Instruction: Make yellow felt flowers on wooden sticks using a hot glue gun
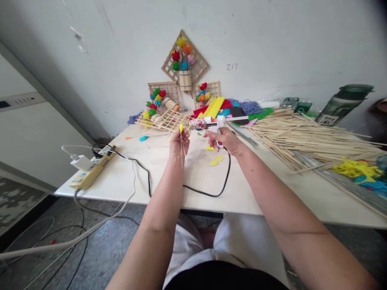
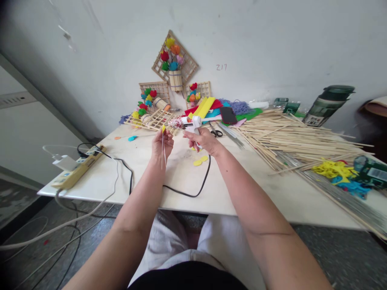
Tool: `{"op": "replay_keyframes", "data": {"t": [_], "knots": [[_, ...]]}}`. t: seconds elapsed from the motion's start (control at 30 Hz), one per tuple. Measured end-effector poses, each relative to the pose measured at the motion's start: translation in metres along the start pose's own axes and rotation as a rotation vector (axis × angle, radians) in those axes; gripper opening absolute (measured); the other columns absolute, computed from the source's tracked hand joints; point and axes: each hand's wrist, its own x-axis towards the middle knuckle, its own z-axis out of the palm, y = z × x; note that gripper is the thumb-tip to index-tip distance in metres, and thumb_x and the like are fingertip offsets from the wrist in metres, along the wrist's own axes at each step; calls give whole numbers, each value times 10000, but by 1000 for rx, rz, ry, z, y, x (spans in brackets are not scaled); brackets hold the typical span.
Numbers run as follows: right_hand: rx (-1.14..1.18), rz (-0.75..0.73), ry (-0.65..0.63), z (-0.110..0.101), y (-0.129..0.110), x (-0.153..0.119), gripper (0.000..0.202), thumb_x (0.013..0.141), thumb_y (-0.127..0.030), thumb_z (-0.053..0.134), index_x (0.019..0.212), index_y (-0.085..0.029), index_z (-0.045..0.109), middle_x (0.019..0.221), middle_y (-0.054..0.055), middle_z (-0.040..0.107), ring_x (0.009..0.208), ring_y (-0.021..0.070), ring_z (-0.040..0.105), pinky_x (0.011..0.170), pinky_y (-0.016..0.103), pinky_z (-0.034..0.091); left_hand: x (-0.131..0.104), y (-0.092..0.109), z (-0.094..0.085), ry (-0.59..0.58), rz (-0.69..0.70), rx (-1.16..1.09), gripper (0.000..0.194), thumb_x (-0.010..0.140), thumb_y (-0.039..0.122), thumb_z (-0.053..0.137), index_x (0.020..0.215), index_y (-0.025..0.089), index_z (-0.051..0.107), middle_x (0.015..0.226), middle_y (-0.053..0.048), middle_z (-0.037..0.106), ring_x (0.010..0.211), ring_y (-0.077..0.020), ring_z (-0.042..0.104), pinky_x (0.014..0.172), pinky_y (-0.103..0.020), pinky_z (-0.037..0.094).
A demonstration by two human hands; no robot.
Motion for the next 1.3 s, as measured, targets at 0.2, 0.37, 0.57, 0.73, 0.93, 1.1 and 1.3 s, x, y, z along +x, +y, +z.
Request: {"op": "replay_keyframes", "data": {"t": [0.2, 0.37, 0.57, 0.73, 0.93, 1.1, 1.3], "knots": [[-38, 21, 2, 0, 0, 0, 441, 741, -562, 655, 760, -124, 610, 556, 3, 581, 387, 68, 445, 356, 202, 340, -3, 2, 4, 8, -25, 4, 159, 809, 263, 545, 687, 176, 597, 634, -18, 620, 545, -70, 548, 449, -153, 386], [-63, 35, 17, 2, 0, 1, 411, 745, -538, 659, 756, -132, 601, 524, -5, 570, 378, 72, 443, 351, 205, 341, -2, 1, 4, -16, -34, 11, 139, 788, 268, 570, 683, 178, 587, 646, -12, 616, 551, -68, 544, 467, -163, 385], [-69, 22, 27, 3, 2, 2, 410, 739, -534, 674, 751, -136, 576, 503, -18, 553, 348, 64, 430, 334, 202, 342, -2, -1, 2, -23, -46, -27, 138, 802, 246, 545, 695, 177, 597, 634, -10, 625, 542, -68, 541, 469, -158, 389], [-78, 21, 34, 2, 4, 3, 435, 732, -562, 677, 735, -142, 565, 504, -22, 541, 353, 65, 439, 320, 198, 346, -5, 1, 6, -25, -109, -99, 178, 837, 202, 498, 694, 161, 597, 600, 6, 617, 510, -46, 537, 462, -126, 387], [-89, 18, 33, 3, 4, 3, 421, 726, -561, 686, 738, -163, 547, 504, -29, 527, 365, 70, 442, 319, 199, 352, -5, 1, 7, -12, -126, -131, 236, 868, 190, 457, 688, 153, 604, 591, 0, 622, 497, -47, 544, 463, -127, 397], [-117, 25, 21, 3, 4, 3, 408, 735, -554, 676, 725, -170, 541, 507, -34, 521, 373, 67, 437, 326, 196, 349, -5, 2, 8, 15, -141, -141, 254, 878, 192, 446, 683, 153, 605, 577, -2, 616, 493, -51, 549, 468, -132, 399], [-163, 39, 29, 3, 3, 3, 409, 736, -545, 677, 669, -170, 527, 510, -25, 515, 373, 68, 439, 334, 203, 355, -5, 1, 9, 30, -131, -132, 174, 852, 195, 491, 746, 153, 623, 582, -3, 616, 507, -57, 551, 483, -139, 404]]}}
